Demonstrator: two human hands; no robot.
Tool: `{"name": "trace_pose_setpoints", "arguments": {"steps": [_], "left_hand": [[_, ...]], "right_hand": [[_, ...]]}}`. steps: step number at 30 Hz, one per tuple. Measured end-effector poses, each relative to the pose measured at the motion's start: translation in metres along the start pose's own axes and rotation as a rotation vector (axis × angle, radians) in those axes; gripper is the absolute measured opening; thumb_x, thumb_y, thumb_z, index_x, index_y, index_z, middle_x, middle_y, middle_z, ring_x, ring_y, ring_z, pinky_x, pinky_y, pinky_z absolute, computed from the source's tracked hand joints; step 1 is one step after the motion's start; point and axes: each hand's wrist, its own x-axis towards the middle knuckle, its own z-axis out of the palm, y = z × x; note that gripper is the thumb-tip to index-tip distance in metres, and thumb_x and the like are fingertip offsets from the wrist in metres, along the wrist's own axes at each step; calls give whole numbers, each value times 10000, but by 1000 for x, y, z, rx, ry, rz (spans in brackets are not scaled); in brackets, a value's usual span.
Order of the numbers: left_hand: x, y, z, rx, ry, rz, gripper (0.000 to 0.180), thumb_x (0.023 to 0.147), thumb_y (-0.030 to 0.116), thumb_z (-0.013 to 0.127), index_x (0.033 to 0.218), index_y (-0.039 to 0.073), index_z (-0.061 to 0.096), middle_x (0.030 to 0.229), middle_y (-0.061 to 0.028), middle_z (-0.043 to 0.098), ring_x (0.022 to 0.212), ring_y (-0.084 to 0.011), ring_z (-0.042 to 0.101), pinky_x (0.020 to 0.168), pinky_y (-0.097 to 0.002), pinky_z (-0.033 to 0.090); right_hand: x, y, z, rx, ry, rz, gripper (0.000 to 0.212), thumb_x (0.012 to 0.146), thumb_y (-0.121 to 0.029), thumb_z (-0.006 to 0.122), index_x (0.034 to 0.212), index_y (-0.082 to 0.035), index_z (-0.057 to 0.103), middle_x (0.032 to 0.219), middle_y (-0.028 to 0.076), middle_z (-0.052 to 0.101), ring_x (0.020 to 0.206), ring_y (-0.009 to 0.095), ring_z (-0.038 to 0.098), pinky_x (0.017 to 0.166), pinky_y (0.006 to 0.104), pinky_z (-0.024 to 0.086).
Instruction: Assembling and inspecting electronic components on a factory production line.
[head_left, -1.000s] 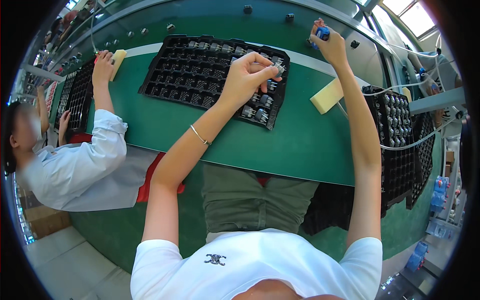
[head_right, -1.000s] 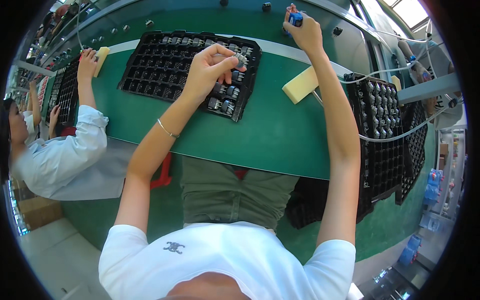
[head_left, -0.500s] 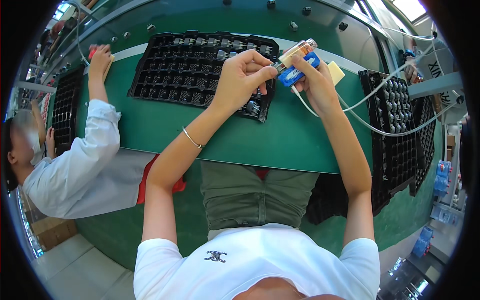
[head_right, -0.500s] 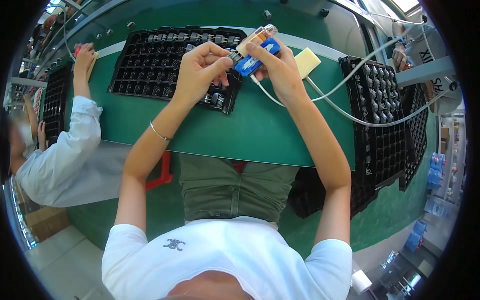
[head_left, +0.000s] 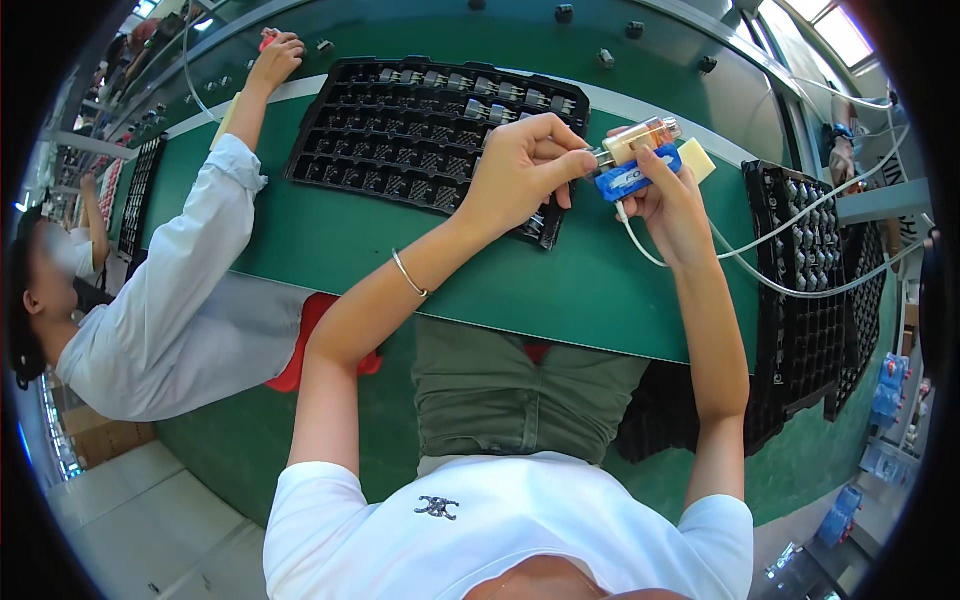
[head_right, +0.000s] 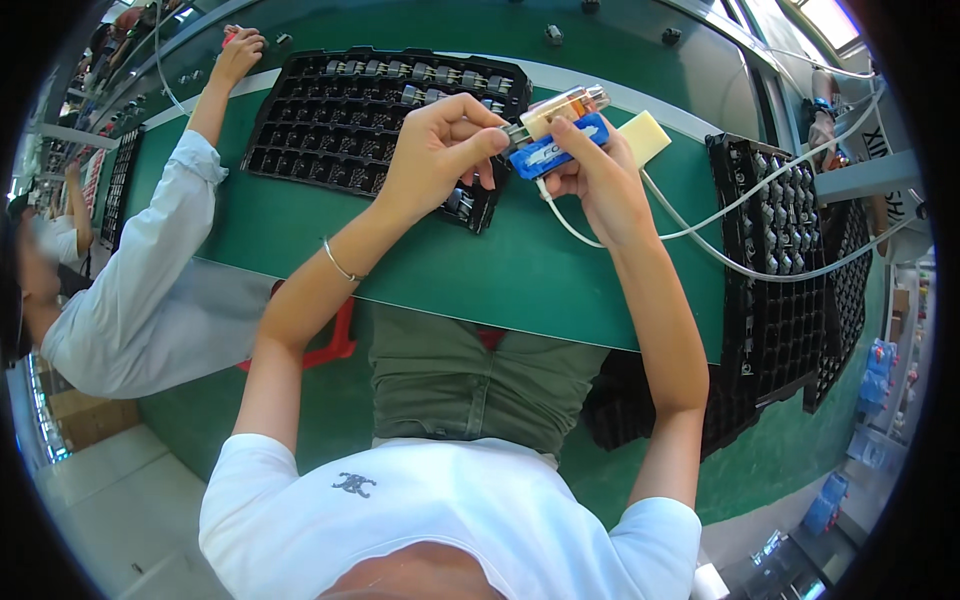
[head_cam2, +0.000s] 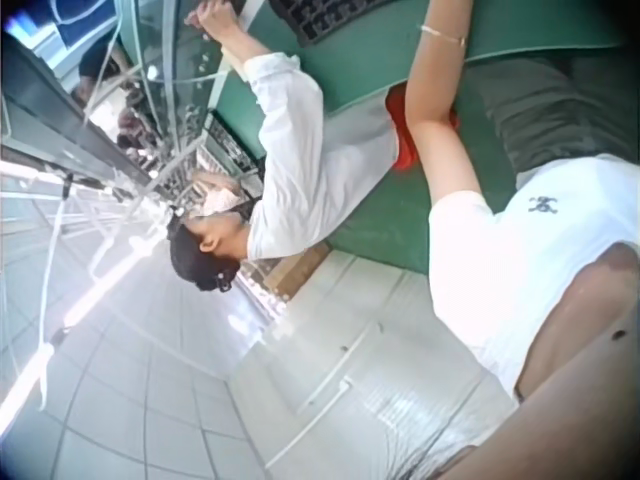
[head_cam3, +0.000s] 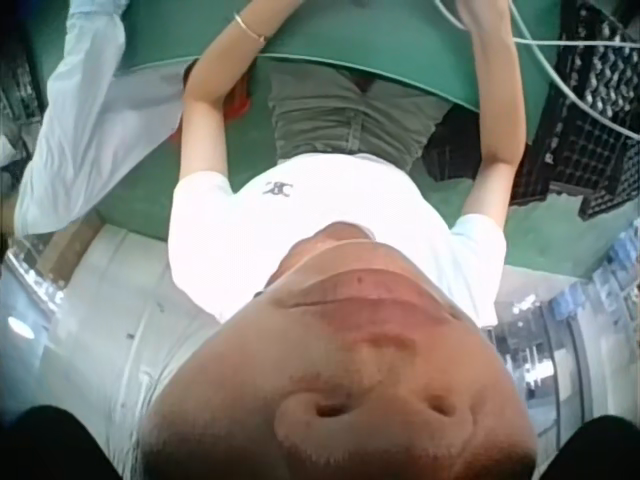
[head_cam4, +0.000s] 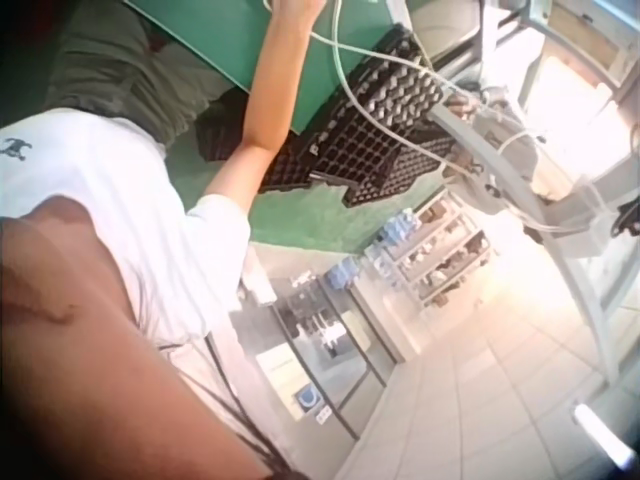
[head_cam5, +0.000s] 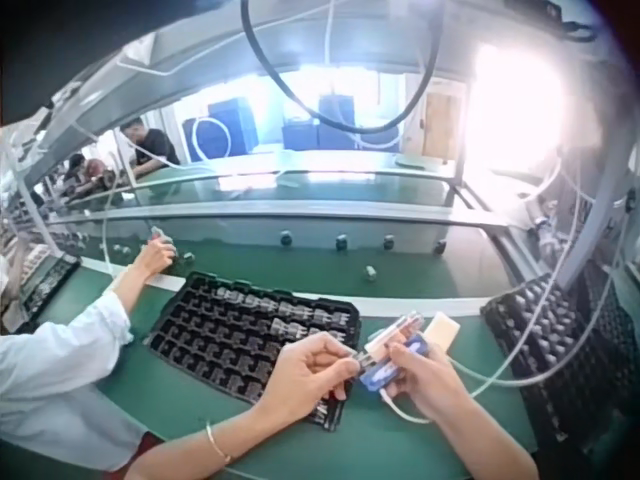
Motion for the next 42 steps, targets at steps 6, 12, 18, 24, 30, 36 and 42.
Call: {"name": "trace_pose_setpoints", "arguments": {"steps": [6, 12, 18, 24, 30, 36, 42], "left_hand": [[3, -5, 1, 10, -12, -13, 140, 875, 113, 682, 906, -10, 622, 734, -67, 686, 534, -90, 625, 444, -182, 406], [6, -1, 3, 14, 0, -48, 145, 853, 121, 697, 867, -5, 627, 731, -70, 702, 513, -74, 596, 451, -188, 412], [7, -5, -1, 25, -21, -61, 170, 892, 142, 680, 914, -15, 618, 718, -68, 680, 531, -98, 630, 437, -179, 404], [9, -2, 1, -57, -17, -62, 203, 836, 165, 739, 864, -1, 626, 717, -50, 692, 564, -63, 599, 476, -193, 426], [23, 9, -44, 954, 193, 116, 395, 759, 403, 756, 668, 42, 622, 564, -69, 606, 540, -190, 608, 532, -307, 477], [25, 0, -61, 1497, 119, -56, 437, 795, 467, 684, 717, 39, 645, 721, -145, 663, 717, -330, 672, 610, -436, 527], [24, 0, -56, 1422, 139, -116, 315, 795, 359, 703, 747, 54, 641, 706, -114, 661, 727, -321, 668, 627, -431, 519]], "right_hand": [[2, 4, -4, 18, -2, 41, 377, 964, -278, 557, 1209, 9, 555, 870, 60, 655, 563, 53, 562, 513, 204, 500], [1, 2, -5, 93, -20, 85, 395, 959, -285, 571, 1224, 8, 550, 865, 52, 649, 567, 50, 545, 524, 202, 497], [4, 2, -4, 37, -55, 122, 409, 951, -292, 588, 1229, 6, 549, 844, 41, 639, 570, 52, 550, 515, 201, 493], [5, 0, -7, 121, -79, 128, 406, 943, -284, 597, 1223, 7, 553, 883, 53, 647, 603, 61, 574, 520, 194, 485], [4, -22, -53, -436, 352, -324, 353, 897, -245, 665, 1130, 13, 600, 928, 53, 649, 728, 85, 602, 601, 199, 474], [-4, -23, -96, -974, 527, -420, 335, 865, -182, 691, 1115, 18, 593, 846, 24, 628, 743, 67, 560, 668, 220, 468], [-2, -11, -95, -983, 488, -414, 413, 832, -243, 724, 1135, 7, 597, 801, 26, 618, 698, 63, 542, 644, 220, 456]]}}
